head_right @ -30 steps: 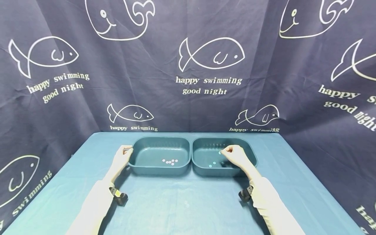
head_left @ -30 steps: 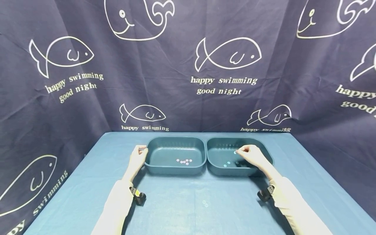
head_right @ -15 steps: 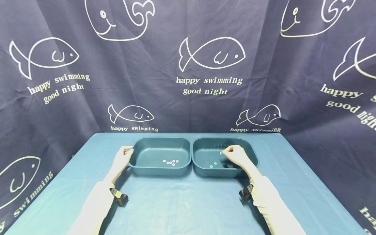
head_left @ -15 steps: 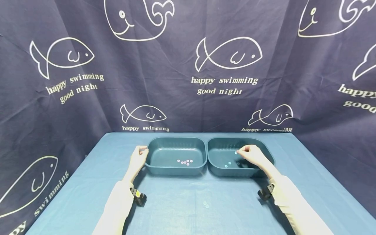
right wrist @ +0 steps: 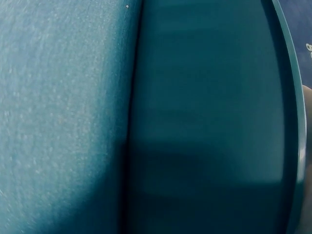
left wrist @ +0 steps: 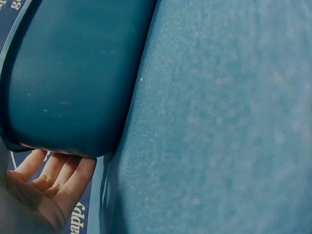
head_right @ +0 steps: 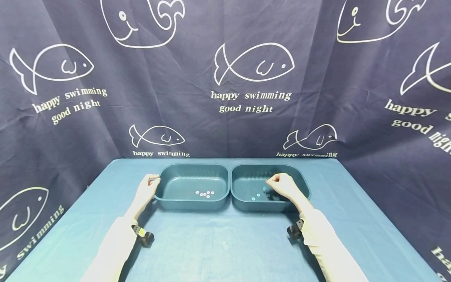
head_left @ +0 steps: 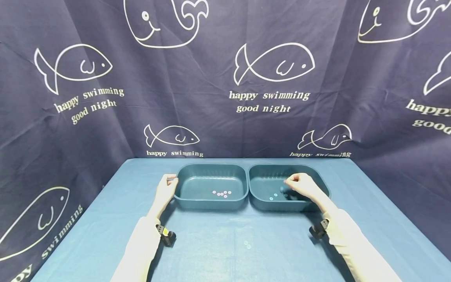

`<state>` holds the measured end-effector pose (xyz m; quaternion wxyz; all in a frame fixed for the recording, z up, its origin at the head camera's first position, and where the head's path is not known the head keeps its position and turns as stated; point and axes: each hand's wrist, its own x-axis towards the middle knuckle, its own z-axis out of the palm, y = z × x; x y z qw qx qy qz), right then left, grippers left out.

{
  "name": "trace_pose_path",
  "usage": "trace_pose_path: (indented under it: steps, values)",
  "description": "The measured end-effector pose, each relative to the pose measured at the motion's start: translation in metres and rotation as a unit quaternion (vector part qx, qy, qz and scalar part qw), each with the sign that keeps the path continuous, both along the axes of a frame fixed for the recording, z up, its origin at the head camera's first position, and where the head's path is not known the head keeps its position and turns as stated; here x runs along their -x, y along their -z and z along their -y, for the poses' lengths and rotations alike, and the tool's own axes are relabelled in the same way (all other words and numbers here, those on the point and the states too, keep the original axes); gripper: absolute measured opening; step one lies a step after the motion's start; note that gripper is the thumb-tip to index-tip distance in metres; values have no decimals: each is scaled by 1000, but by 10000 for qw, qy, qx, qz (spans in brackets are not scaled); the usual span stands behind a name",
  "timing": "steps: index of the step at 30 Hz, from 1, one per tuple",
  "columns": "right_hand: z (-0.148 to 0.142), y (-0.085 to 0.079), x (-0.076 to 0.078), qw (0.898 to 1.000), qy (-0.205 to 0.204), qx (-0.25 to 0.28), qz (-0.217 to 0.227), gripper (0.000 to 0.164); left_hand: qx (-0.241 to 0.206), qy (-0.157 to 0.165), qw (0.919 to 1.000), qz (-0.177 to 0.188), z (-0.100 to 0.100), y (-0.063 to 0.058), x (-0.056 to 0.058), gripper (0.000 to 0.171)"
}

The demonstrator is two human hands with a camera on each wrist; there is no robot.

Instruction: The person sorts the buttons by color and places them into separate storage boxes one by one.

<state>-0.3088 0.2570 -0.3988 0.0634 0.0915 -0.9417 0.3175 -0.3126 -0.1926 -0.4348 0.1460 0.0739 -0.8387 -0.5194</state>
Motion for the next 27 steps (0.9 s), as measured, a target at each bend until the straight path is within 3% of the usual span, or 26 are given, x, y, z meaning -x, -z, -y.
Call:
trace_pose_path:
  steps: [20, 27]
  values:
    - [2, -4, -4, 10000, 28, 5, 23, 22, 63, 42, 9999, -79, 1, 0, -1, 28]
    - [1, -4, -6, 9998, -176, 16, -69, 17, 16, 50, 10000, -69, 2, 1, 0, 28]
